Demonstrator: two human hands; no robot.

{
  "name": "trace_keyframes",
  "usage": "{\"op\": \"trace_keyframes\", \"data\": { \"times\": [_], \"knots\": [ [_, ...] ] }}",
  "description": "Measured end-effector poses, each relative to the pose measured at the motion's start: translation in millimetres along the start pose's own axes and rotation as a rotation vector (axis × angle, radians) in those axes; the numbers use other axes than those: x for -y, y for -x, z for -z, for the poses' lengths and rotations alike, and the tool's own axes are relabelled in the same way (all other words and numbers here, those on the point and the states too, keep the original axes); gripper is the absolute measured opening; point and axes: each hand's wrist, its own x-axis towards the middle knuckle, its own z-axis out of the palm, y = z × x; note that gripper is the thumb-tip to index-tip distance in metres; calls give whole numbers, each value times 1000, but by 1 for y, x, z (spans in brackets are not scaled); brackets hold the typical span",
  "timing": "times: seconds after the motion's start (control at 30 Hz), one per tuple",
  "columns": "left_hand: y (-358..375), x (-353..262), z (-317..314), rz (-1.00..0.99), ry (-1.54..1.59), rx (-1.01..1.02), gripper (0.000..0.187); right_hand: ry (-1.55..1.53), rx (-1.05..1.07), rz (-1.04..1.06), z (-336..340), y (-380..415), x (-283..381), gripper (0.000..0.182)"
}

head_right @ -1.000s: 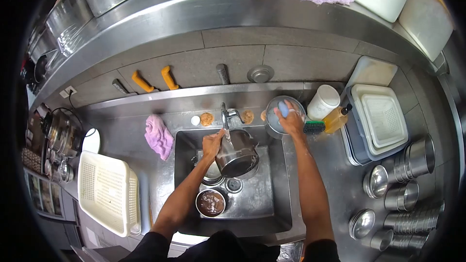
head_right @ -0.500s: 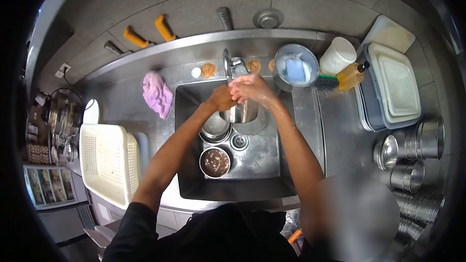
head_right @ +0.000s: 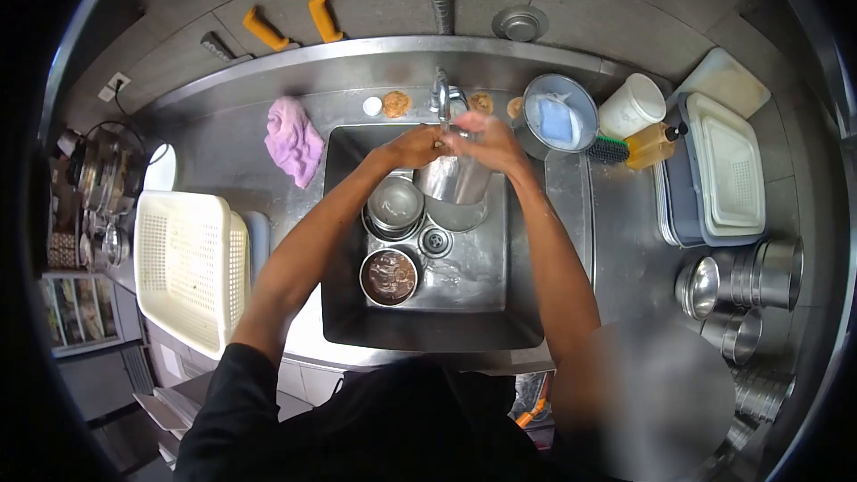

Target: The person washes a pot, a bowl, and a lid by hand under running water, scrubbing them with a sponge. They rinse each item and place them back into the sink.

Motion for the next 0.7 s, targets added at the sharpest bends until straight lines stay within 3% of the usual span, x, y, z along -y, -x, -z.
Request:
{"op": "trace_keyframes", "data": {
  "times": [0.03,0.07,0.1,0.13,0.2,0.23,0.27,0.3,0.33,0.37,0.4,0.43,0.5,0.6,0.63,0.7],
  "knots": [
    [-2,-19,14,33,18,93,32,19,141,-38,5,9,-6,55],
    [-5,-29,24,65,34,184,30,28,148,-32,7,18,-2,55],
    [-8,-21,23,-52,24,167,29,89,233,-159,9,31,5,54],
    [-8,-24,23,-50,26,156,29,150,317,-285,7,42,10,54],
    [-8,-33,14,-86,-264,-112,23,-85,148,-332,-12,55,-14,54],
    [-8,-38,8,-134,-182,-274,26,-219,12,-337,-19,61,-12,41],
    [-5,-49,-6,-10,-247,-302,30,-216,21,-331,-26,64,-21,41],
    [-4,-58,-26,110,-287,-267,34,-473,-162,-486,-38,66,-40,37],
    [5,-69,-38,116,-290,-273,34,-730,-346,-639,-46,68,-51,33],
    [15,-81,-47,-59,-413,-352,37,-836,-505,-632,-55,71,-51,28],
    [22,-87,-49,-237,-535,-422,41,-839,-500,-635,-59,73,-54,28],
    [24,-87,-46,-231,-535,-417,41,-1091,-523,-623,-60,77,-57,29],
    [26,-84,-43,-6,-231,-469,57,-1481,-548,-569,-61,92,-84,32],
    [17,-42,-32,124,56,-321,68,-1595,-681,-599,-42,95,-91,33],
    [17,-34,-24,173,23,-180,74,-1587,-740,-623,-32,90,-49,35],
    [20,-41,-2,197,-14,-69,75,-1482,-728,-641,-21,88,-37,36]
  ]
}}
